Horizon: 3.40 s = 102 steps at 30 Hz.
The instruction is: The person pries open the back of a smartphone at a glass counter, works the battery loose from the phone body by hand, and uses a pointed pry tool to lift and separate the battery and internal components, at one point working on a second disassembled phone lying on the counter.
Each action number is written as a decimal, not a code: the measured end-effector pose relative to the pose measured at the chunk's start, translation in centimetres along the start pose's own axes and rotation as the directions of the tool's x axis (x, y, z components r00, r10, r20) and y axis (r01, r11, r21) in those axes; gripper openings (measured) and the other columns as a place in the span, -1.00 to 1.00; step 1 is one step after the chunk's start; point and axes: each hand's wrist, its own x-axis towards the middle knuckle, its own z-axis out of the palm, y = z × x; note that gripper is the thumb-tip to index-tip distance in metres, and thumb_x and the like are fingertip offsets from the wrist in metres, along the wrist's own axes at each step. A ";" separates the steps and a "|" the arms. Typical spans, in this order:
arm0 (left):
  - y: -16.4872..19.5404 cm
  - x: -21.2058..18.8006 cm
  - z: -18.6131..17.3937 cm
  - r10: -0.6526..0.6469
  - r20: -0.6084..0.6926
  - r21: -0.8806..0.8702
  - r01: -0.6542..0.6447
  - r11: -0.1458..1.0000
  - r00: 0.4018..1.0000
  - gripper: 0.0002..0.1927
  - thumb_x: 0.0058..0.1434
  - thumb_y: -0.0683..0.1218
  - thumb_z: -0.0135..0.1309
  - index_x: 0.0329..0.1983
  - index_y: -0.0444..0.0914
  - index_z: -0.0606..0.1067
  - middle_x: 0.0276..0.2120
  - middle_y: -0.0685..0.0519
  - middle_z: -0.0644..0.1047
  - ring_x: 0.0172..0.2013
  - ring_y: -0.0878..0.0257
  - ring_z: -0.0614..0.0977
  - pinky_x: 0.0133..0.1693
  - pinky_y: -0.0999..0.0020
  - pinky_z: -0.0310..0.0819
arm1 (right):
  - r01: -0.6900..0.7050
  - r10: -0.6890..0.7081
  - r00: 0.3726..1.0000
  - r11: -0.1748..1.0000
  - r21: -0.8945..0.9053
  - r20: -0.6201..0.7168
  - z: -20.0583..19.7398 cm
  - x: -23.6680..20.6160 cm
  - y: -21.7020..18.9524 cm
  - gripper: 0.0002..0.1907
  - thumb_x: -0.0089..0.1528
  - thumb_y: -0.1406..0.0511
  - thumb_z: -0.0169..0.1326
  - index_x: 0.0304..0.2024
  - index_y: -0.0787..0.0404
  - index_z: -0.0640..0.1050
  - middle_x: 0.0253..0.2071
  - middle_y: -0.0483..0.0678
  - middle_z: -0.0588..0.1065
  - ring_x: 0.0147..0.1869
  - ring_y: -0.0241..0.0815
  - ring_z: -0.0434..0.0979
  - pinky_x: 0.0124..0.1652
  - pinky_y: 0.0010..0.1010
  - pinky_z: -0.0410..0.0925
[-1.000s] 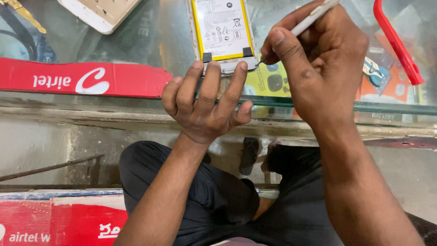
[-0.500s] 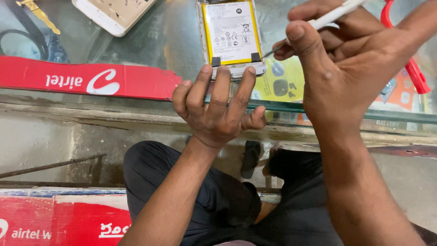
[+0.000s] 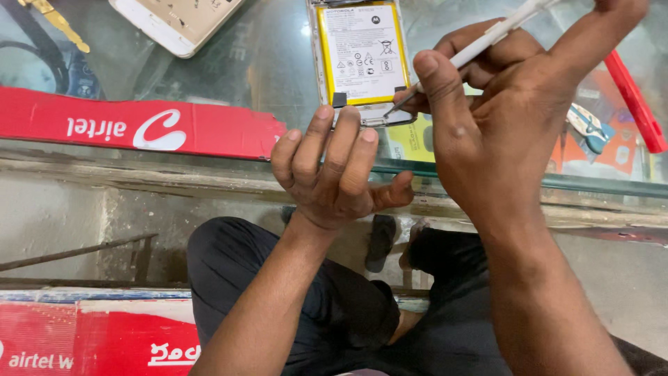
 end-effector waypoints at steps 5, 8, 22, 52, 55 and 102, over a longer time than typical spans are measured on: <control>0.2 0.2 -0.3 -0.021 0.015 0.022 0.021 1.000 1.000 -0.46 0.50 0.30 -0.34 0.14 -0.15 0.44 0.06 0.04 0.50 0.19 0.15 0.42 0.30 0.10 0.09 | 0.013 -0.013 1.000 0.997 -0.071 0.002 -0.5 -0.5 0.5 0.00 0.51 0.46 0.00 0.48 0.11 -0.53 -0.04 0.04 0.54 -0.05 -0.22 0.61 0.04 -0.50 0.56; 0.3 0.5 -0.5 -0.025 0.039 0.029 0.024 0.999 0.999 -0.43 0.48 0.29 -0.33 0.17 -0.15 0.51 0.05 0.04 0.50 0.18 0.15 0.42 0.30 0.10 0.09 | 0.005 -0.004 1.000 0.994 -0.107 0.011 -0.4 -0.2 0.4 -0.02 0.51 0.47 0.01 0.48 0.08 -0.51 -0.05 0.04 0.53 -0.06 -0.22 0.61 0.04 -0.51 0.56; 0.5 0.2 0.2 -0.040 0.018 0.042 0.039 0.998 0.999 -0.40 0.50 0.31 -0.30 0.12 -0.15 0.59 0.03 0.08 0.54 0.21 0.19 0.41 0.33 0.11 0.05 | -0.429 0.459 0.884 0.871 0.238 -0.090 1.8 3.4 -5.4 0.10 0.33 0.47 0.16 0.45 0.19 -0.47 -0.07 -0.05 0.58 -0.13 -0.35 0.66 -0.13 -0.64 0.60; 0.6 -0.3 0.6 -0.037 0.007 0.061 0.036 0.997 0.999 -0.36 0.49 0.33 -0.34 0.09 -0.11 0.64 0.02 0.12 0.56 0.22 0.22 0.39 0.34 0.12 0.01 | -0.589 0.569 0.808 0.788 0.176 0.153 0.3 5.9 -5.4 -0.09 0.13 0.56 0.20 0.39 0.21 -0.01 -0.25 0.12 0.64 -0.13 -0.09 0.79 -0.03 -0.43 0.66; 0.6 -0.3 0.5 -0.035 0.014 0.055 0.035 0.998 0.999 -0.36 0.49 0.32 -0.33 0.10 -0.12 0.65 0.02 0.11 0.56 0.23 0.22 0.39 0.34 0.12 0.01 | -0.176 0.179 0.953 0.984 -0.034 0.245 0.4 5.8 -5.2 -0.17 0.30 0.53 0.24 0.36 0.19 -0.05 -0.17 0.10 0.62 -0.06 -0.15 0.76 -0.02 -0.47 0.68; 0.6 0.1 0.3 -0.044 0.014 0.055 0.043 0.998 0.999 -0.41 0.48 0.26 -0.31 0.04 -0.15 0.66 0.00 0.10 0.56 0.20 0.19 0.40 0.32 0.11 0.04 | -0.235 0.230 0.945 0.972 -0.005 0.234 -0.6 4.2 -3.5 -0.11 0.37 0.57 0.12 0.44 0.03 -0.19 -0.09 0.09 0.57 -0.02 -0.12 0.76 0.04 -0.40 0.67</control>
